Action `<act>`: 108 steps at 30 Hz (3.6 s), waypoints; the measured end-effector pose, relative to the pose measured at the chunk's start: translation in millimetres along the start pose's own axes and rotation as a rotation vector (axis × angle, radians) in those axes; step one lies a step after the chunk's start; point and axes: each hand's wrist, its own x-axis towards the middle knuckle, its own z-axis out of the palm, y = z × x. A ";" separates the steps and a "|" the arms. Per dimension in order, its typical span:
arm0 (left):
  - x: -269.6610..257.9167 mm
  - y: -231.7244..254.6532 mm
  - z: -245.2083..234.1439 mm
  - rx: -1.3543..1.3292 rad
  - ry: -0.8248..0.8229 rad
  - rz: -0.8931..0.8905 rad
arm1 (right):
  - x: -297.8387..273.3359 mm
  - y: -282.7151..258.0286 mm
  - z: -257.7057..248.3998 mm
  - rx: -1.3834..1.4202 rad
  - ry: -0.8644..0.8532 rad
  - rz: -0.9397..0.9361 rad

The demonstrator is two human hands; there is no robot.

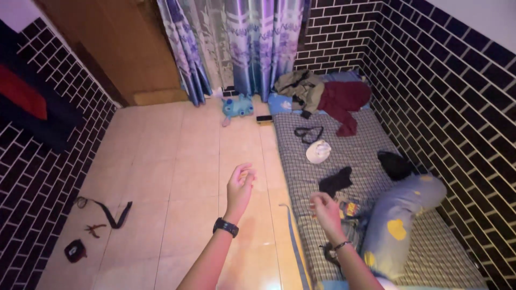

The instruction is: Hanging several pieces of clothing on hangers and then onto a clothing rack in a bedroom.

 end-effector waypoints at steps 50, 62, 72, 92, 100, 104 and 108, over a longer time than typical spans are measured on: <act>1128.6 -189.2 302.6 -0.091 -0.451 -0.141 | 994.3 39.1 140.7 0.229 0.323 0.484; 1241.6 -591.6 330.9 0.247 -0.562 -0.269 | 1287.3 93.8 210.1 0.230 0.306 0.376; 1268.3 -831.4 340.0 0.635 -0.512 -0.146 | 1445.3 328.9 249.7 0.375 0.199 0.554; 1229.5 -818.2 293.2 0.317 -0.277 -0.464 | 1460.1 263.9 207.9 1.196 0.142 0.289; 1235.2 -533.0 385.9 0.563 -0.232 0.270 | 1345.9 -85.0 112.4 1.053 0.095 0.349; 1231.6 -364.6 454.8 0.314 -0.142 0.288 | 1301.0 -185.0 42.6 0.706 0.060 0.144; 1202.8 -197.5 522.8 0.033 -0.363 0.652 | 1220.1 -329.8 16.6 0.360 0.006 0.097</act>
